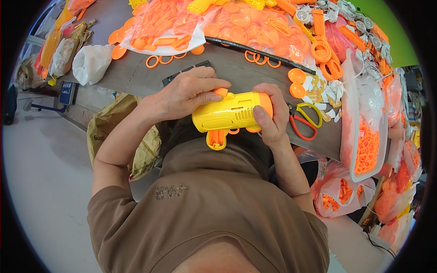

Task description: Assembling and inspecting yellow plastic toy guns at a workbench.

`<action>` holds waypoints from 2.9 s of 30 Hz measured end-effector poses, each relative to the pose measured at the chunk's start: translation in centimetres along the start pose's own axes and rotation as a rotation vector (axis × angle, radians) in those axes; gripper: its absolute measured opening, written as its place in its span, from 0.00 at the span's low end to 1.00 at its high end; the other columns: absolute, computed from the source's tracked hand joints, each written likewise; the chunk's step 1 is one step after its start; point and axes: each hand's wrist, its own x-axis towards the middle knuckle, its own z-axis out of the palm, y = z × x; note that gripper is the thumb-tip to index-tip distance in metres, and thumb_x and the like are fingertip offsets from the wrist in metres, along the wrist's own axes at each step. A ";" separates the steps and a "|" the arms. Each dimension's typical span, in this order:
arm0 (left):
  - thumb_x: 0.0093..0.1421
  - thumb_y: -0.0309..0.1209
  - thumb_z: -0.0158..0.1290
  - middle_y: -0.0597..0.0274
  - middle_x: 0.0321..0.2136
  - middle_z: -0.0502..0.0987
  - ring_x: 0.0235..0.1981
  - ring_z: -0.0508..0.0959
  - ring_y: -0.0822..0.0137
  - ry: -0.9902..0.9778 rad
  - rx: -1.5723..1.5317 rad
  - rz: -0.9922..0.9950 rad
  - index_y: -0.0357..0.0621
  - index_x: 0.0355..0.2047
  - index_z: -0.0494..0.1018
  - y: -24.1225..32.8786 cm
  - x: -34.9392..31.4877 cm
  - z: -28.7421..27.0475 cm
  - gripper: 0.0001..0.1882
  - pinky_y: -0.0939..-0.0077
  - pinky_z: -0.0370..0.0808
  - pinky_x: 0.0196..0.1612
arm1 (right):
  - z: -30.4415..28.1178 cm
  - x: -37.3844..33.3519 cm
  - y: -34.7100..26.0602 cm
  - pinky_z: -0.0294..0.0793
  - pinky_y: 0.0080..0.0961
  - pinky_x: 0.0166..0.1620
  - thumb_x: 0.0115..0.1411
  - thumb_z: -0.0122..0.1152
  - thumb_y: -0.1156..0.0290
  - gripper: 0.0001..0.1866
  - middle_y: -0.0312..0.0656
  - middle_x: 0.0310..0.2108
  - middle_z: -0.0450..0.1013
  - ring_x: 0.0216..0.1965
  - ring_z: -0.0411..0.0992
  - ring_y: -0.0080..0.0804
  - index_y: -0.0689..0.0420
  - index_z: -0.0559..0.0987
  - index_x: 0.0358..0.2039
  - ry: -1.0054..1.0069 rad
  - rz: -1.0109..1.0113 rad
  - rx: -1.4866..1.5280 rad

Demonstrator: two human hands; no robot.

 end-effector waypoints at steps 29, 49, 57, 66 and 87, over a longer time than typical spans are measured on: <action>0.33 0.34 0.65 0.50 0.32 0.72 0.32 0.74 0.51 0.267 0.335 0.096 0.29 0.48 0.62 1.0 -0.5 5.3 0.42 0.61 0.71 0.45 | 1.8 -0.3 2.4 0.68 0.27 0.31 0.51 0.56 0.66 0.17 0.49 0.30 0.69 0.28 0.68 0.38 0.66 0.71 0.37 0.230 -0.203 -0.079; 0.42 0.36 0.64 0.43 0.37 0.75 0.35 0.78 0.50 0.512 0.197 0.240 0.29 0.44 0.67 -0.5 -4.9 10.2 0.32 0.61 0.75 0.40 | 1.9 -2.9 1.5 0.68 0.23 0.20 0.47 0.64 0.51 0.27 0.52 0.32 0.70 0.18 0.67 0.35 0.62 0.70 0.37 -0.005 -0.523 -0.243; 0.47 0.35 0.62 0.41 0.37 0.74 0.36 0.77 0.49 0.438 0.066 0.271 0.30 0.42 0.66 1.3 -4.3 7.0 0.27 0.63 0.76 0.37 | 1.0 -1.6 -0.7 0.69 0.24 0.21 0.47 0.64 0.51 0.27 0.52 0.33 0.71 0.20 0.68 0.35 0.62 0.71 0.37 0.021 -0.566 -0.178; 0.53 0.32 0.57 0.49 0.30 0.72 0.28 0.73 0.54 0.566 0.011 0.377 0.33 0.33 0.68 2.8 -3.6 6.0 0.15 0.63 0.72 0.31 | 0.6 -1.7 -2.9 0.68 0.23 0.22 0.52 0.58 0.49 0.22 0.48 0.34 0.71 0.22 0.69 0.34 0.55 0.73 0.36 0.118 -0.695 -0.314; 0.47 0.30 0.63 0.54 0.29 0.73 0.27 0.72 0.63 0.184 -0.273 0.130 0.35 0.34 0.73 4.7 -3.0 3.7 0.16 0.75 0.70 0.29 | -2.1 -0.2 -3.5 0.71 0.29 0.31 0.50 0.59 0.52 0.28 0.53 0.32 0.69 0.31 0.70 0.39 0.67 0.71 0.39 -0.223 -0.336 -0.105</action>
